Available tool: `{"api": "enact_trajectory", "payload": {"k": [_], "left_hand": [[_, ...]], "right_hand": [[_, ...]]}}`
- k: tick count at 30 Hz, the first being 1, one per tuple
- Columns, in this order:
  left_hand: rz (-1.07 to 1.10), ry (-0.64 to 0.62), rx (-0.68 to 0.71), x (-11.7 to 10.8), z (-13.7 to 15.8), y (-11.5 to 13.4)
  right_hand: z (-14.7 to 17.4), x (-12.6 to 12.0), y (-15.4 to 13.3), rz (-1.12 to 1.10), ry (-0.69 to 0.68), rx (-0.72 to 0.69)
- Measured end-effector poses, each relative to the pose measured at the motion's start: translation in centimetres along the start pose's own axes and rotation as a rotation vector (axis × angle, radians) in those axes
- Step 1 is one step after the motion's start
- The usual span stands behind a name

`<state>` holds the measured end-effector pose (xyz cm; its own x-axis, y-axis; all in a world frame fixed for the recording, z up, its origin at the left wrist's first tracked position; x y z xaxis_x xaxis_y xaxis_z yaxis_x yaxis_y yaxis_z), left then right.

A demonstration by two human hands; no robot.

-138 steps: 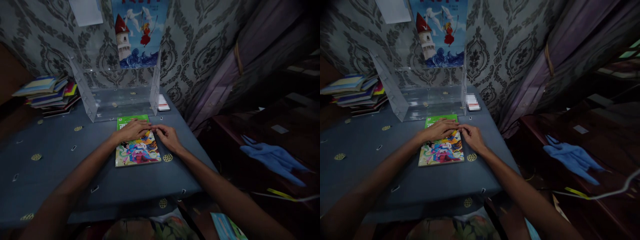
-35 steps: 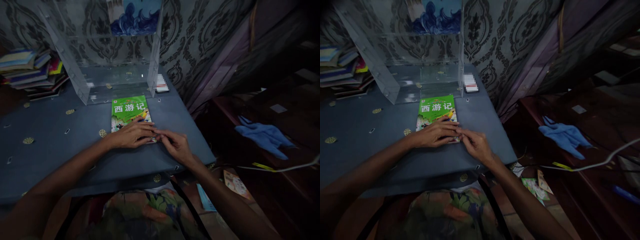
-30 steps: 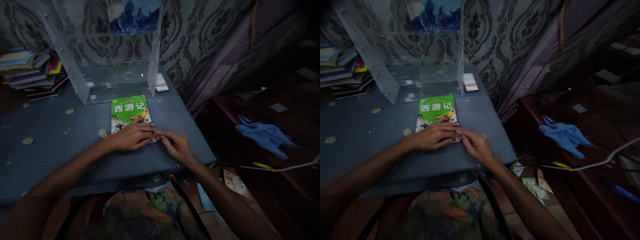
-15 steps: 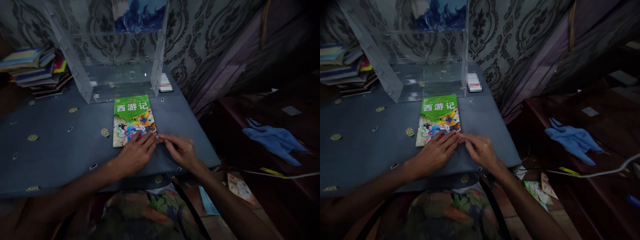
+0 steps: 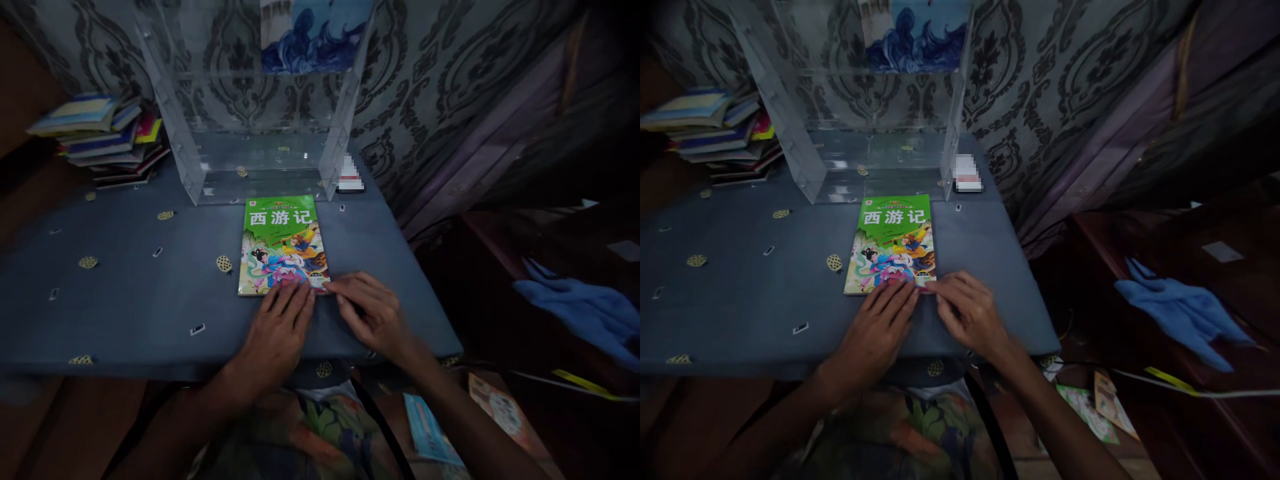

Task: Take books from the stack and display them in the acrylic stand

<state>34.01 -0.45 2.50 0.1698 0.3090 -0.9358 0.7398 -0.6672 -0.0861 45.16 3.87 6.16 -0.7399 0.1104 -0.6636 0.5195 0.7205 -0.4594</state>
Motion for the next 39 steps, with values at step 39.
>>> {"api": "enact_trajectory", "payload": {"k": [39], "left_hand": [[0.026, 0.165, -0.37, -3.2, 6.2, -4.3]], "right_hand": [[-2.2, 8.0, -4.7, 0.15, -0.438, -0.252]]}}
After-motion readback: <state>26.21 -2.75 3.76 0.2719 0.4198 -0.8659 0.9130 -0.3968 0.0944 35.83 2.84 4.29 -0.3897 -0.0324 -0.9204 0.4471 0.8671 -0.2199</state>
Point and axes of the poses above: each hand's wrist, its own z-axis away from the middle knuckle, its own x-axis out of the palm, y = z × x, the point moved 9 cm from there along -z, towards the middle knuckle, and after that the axes turned 8 degrees about x, right-handed, at the moved point
